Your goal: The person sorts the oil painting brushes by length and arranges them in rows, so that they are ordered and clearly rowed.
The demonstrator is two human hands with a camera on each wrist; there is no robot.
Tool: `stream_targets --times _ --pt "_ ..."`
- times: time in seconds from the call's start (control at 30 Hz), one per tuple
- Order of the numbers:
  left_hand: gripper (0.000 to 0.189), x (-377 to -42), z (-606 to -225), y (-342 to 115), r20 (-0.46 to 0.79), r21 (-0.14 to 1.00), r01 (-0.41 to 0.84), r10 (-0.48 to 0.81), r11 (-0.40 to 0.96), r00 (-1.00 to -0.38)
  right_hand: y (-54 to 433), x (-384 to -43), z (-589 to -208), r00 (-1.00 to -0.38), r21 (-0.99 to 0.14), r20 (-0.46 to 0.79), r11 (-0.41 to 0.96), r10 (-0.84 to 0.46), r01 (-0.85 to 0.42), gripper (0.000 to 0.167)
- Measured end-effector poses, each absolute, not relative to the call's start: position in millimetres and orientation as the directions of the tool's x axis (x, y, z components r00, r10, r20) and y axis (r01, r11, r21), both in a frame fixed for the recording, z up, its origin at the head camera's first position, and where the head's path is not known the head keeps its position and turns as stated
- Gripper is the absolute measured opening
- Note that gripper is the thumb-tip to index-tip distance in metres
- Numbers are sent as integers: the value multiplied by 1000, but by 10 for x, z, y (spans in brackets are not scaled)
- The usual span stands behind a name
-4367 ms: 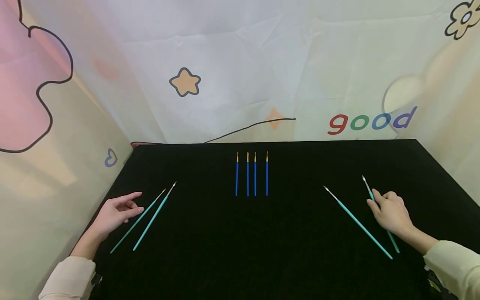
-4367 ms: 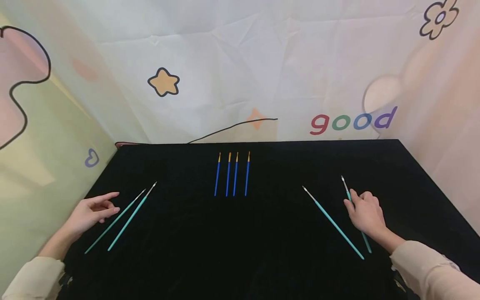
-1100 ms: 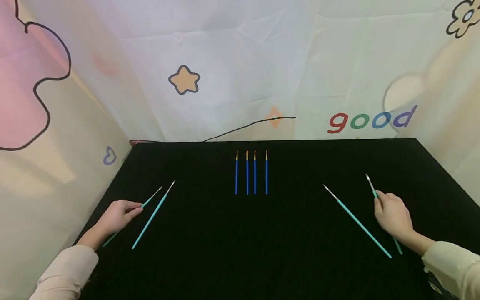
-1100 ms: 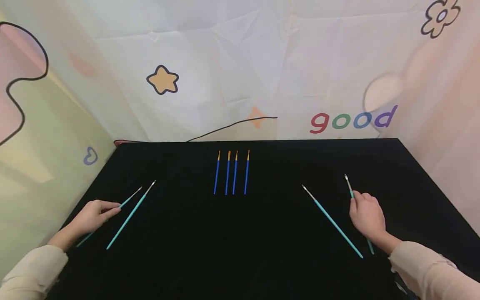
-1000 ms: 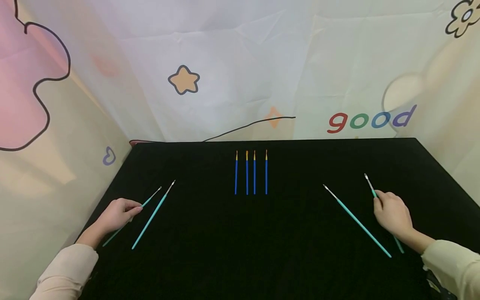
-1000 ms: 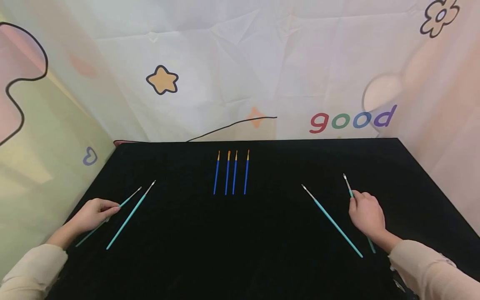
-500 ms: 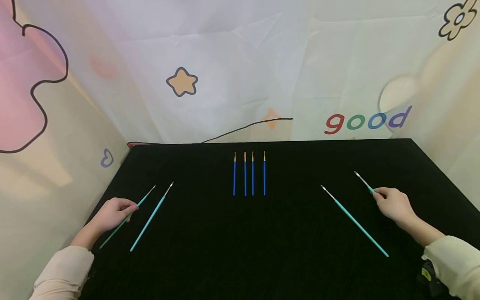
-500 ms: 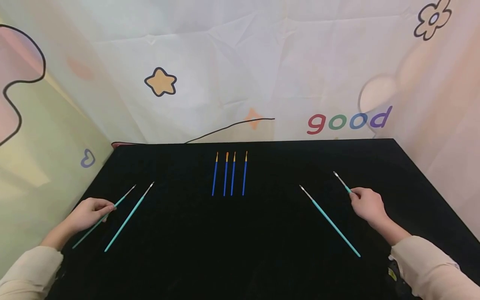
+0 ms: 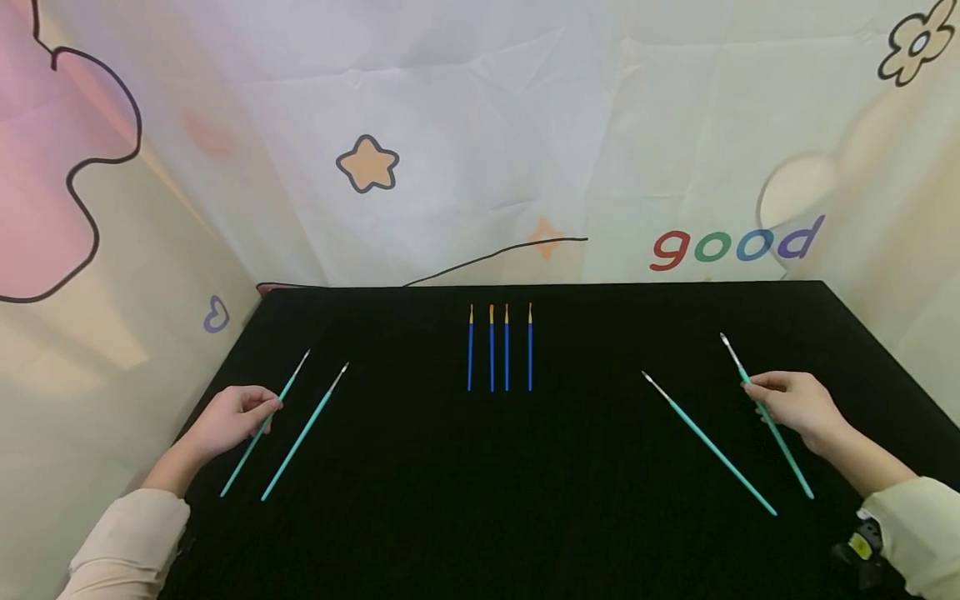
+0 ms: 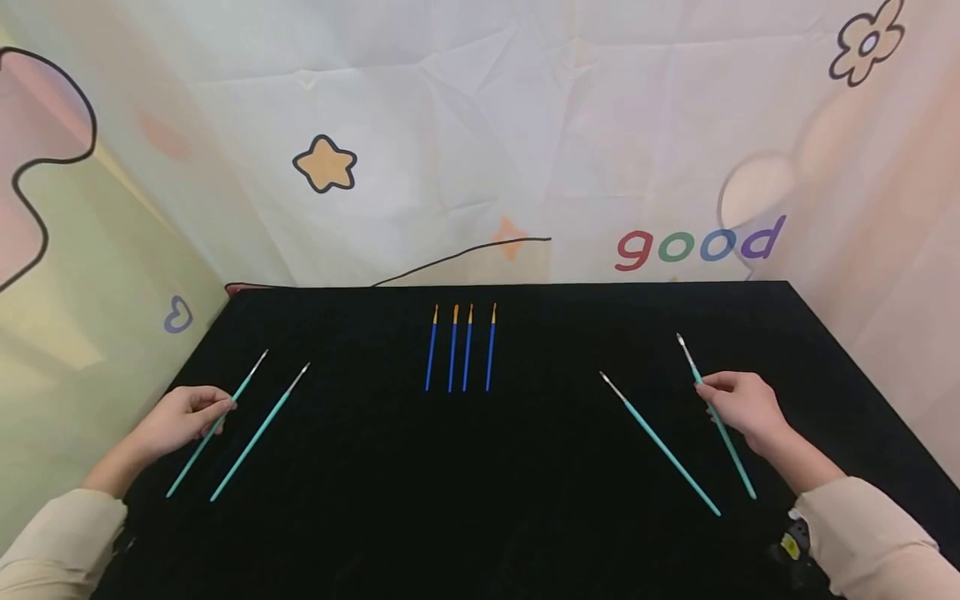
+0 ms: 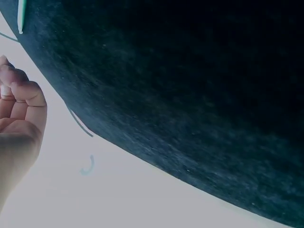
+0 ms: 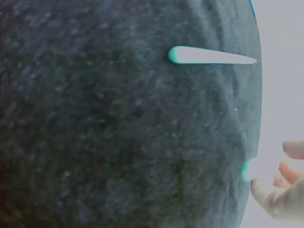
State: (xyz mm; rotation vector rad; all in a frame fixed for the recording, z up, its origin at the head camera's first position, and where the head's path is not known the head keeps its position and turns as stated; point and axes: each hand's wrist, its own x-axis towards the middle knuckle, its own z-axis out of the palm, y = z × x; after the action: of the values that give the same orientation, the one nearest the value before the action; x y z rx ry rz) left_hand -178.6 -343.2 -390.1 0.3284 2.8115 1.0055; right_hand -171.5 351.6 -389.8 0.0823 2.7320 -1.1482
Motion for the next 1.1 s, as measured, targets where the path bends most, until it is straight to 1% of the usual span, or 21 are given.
stream_targets --times 0.47,0.67,0.93,1.1 --pt "23 -1805 -3828 -3331 -34 656 176 262 734 -964 3492 -1765 -3802 -973 -812 -232 555 -21 182 52" --pt "22 -1807 -3782 -3278 -23 661 202 289 722 -957 3495 -1745 -3755 -972 -863 -231 471 -47 182 38" --pt "20 -1831 -3756 -3189 -10 670 221 306 709 -952 3469 -1712 -3716 -968 -912 -235 364 -89 188 8" --pt "19 -1823 -3734 -3148 -9 673 220 305 706 -952 3422 -1695 -3691 -969 -933 -218 316 -115 172 13"
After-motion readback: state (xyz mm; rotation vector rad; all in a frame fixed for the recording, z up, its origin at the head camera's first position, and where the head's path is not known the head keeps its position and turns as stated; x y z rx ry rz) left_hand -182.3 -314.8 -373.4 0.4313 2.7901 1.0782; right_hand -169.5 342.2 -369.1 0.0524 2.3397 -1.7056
